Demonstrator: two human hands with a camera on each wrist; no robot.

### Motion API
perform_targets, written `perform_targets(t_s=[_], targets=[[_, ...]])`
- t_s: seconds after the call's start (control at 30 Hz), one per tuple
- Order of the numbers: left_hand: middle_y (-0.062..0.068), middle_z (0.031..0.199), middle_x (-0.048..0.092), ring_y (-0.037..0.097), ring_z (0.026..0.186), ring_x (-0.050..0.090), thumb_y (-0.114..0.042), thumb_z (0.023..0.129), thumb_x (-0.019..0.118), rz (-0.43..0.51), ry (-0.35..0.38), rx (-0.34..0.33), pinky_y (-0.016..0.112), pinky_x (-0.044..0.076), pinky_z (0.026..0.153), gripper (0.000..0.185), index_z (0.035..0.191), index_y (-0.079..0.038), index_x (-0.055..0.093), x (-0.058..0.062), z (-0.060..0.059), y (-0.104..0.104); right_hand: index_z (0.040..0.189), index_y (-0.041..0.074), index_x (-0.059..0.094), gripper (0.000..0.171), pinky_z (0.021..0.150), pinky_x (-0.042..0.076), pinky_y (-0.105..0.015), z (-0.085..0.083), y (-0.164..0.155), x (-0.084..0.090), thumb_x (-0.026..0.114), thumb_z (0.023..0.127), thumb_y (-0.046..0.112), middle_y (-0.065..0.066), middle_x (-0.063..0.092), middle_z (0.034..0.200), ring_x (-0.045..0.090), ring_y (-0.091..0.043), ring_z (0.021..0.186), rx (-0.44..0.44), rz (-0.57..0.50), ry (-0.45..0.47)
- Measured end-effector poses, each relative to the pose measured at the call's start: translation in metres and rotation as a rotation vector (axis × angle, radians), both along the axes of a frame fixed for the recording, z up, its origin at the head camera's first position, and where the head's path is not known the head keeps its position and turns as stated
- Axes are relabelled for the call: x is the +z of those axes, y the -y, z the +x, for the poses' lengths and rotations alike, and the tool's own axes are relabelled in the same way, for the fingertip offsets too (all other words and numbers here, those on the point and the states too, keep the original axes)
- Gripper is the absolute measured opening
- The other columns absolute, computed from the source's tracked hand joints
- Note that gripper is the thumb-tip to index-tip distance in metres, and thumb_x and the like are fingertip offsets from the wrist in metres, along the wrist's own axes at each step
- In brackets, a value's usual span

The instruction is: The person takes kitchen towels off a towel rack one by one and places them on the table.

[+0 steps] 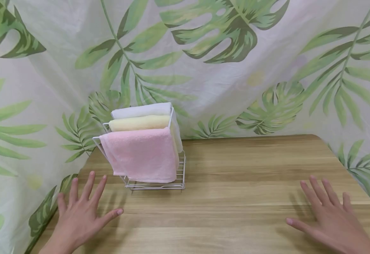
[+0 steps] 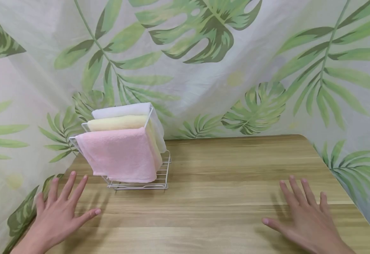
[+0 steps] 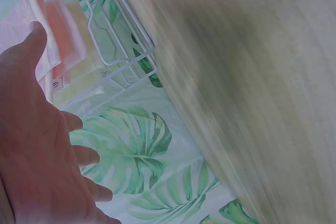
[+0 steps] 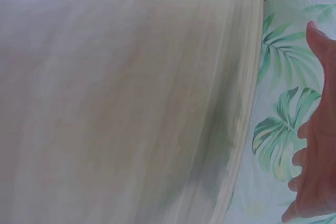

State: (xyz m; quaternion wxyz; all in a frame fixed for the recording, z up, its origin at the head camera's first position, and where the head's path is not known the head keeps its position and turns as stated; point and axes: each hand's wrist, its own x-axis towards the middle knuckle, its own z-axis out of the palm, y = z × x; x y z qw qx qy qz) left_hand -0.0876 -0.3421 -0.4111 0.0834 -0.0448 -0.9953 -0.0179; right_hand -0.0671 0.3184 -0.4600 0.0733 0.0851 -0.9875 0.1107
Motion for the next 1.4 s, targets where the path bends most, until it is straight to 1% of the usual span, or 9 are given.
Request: perform_targets(t_s=[0.3,0.63,0.93,1.07,1.13,1.2,1.27,1.33,1.4], targets=[[0.017,0.181,-0.008,0.063,0.160,-0.012,-0.077,0.092,0.065,0.025,0.016,0.000,0.097,-0.001,0.111,0.115,0.174,-0.022,0.007,0.005,-0.005,-0.001,0.173,0.013,0.008,0.124,0.120,-0.031,-0.072,-0.008,0.016,0.005,0.077,0.087,0.069,-0.015,-0.006,0.181,-0.015,-0.044,0.166,0.022,-0.025,-0.044],[0.018,0.181,-0.002,0.065,0.160,-0.003,-0.062,0.097,0.071,0.164,-0.040,-0.073,0.092,-0.006,0.117,0.107,0.174,-0.017,0.011,0.015,-0.010,0.003,0.171,0.004,0.017,0.121,0.122,-0.026,-0.074,-0.016,0.029,0.018,0.079,0.087,0.066,-0.024,0.001,0.180,-0.012,-0.045,0.167,0.045,-0.072,-0.074],[0.029,0.176,0.019,0.064,0.154,0.024,-0.040,0.097,0.080,0.307,-0.134,-0.194,0.088,0.021,0.116,0.097,0.169,-0.007,0.026,0.030,-0.024,0.011,0.172,0.010,0.015,0.123,0.129,-0.018,-0.073,-0.024,0.049,0.030,0.082,0.085,0.065,-0.023,0.010,0.180,-0.003,-0.041,0.169,0.094,-0.124,-0.121],[0.029,0.170,0.035,0.066,0.141,0.043,-0.033,0.098,0.079,0.349,-0.189,-0.200,0.083,0.040,0.102,0.081,0.163,-0.003,0.040,0.042,-0.027,0.013,0.173,0.012,0.016,0.120,0.132,-0.012,-0.073,-0.027,0.057,0.039,0.083,0.086,0.062,-0.022,0.014,0.179,0.001,-0.040,0.169,0.125,-0.177,-0.122],[0.028,0.166,0.042,0.065,0.138,0.047,-0.030,0.100,0.078,0.368,-0.232,-0.194,0.081,0.041,0.103,0.073,0.160,-0.004,0.045,0.048,-0.028,0.014,0.173,0.013,0.017,0.119,0.133,-0.009,-0.072,-0.029,0.062,0.043,0.083,0.086,0.062,-0.021,0.017,0.179,0.003,-0.040,0.169,0.140,-0.190,-0.125],[0.026,0.160,0.051,0.060,0.138,0.051,-0.026,0.099,0.079,0.395,-0.300,-0.194,0.061,0.043,0.122,0.067,0.156,-0.006,0.052,0.054,-0.031,0.015,0.173,0.015,0.016,0.118,0.134,-0.008,-0.070,-0.031,0.066,0.047,0.082,0.087,0.063,-0.020,0.017,0.180,0.004,-0.040,0.169,0.149,-0.191,-0.129],[0.024,0.155,0.057,0.043,0.146,0.053,-0.022,0.098,0.080,0.424,-0.367,-0.199,0.029,0.035,0.130,0.061,0.152,-0.008,0.057,0.058,-0.033,0.015,0.173,0.015,0.016,0.118,0.134,-0.008,-0.070,-0.032,0.070,0.049,0.082,0.087,0.063,-0.019,0.017,0.180,0.005,-0.038,0.169,0.157,-0.192,-0.135],[0.022,0.149,0.062,0.016,0.149,0.052,-0.019,0.097,0.081,0.445,-0.430,-0.202,0.004,0.025,0.119,0.057,0.149,-0.010,0.061,0.062,-0.035,0.015,0.173,0.015,0.017,0.117,0.134,-0.007,-0.070,-0.033,0.073,0.051,0.081,0.087,0.063,-0.018,0.018,0.180,0.004,-0.037,0.170,0.163,-0.192,-0.142],[0.022,0.144,0.065,-0.010,0.143,0.045,-0.018,0.095,0.082,0.462,-0.480,-0.206,-0.004,0.022,0.109,0.054,0.146,-0.010,0.065,0.065,-0.038,0.014,0.173,0.015,0.018,0.117,0.135,-0.007,-0.069,-0.034,0.076,0.053,0.081,0.087,0.063,-0.019,0.020,0.179,0.005,-0.036,0.170,0.168,-0.194,-0.148]])
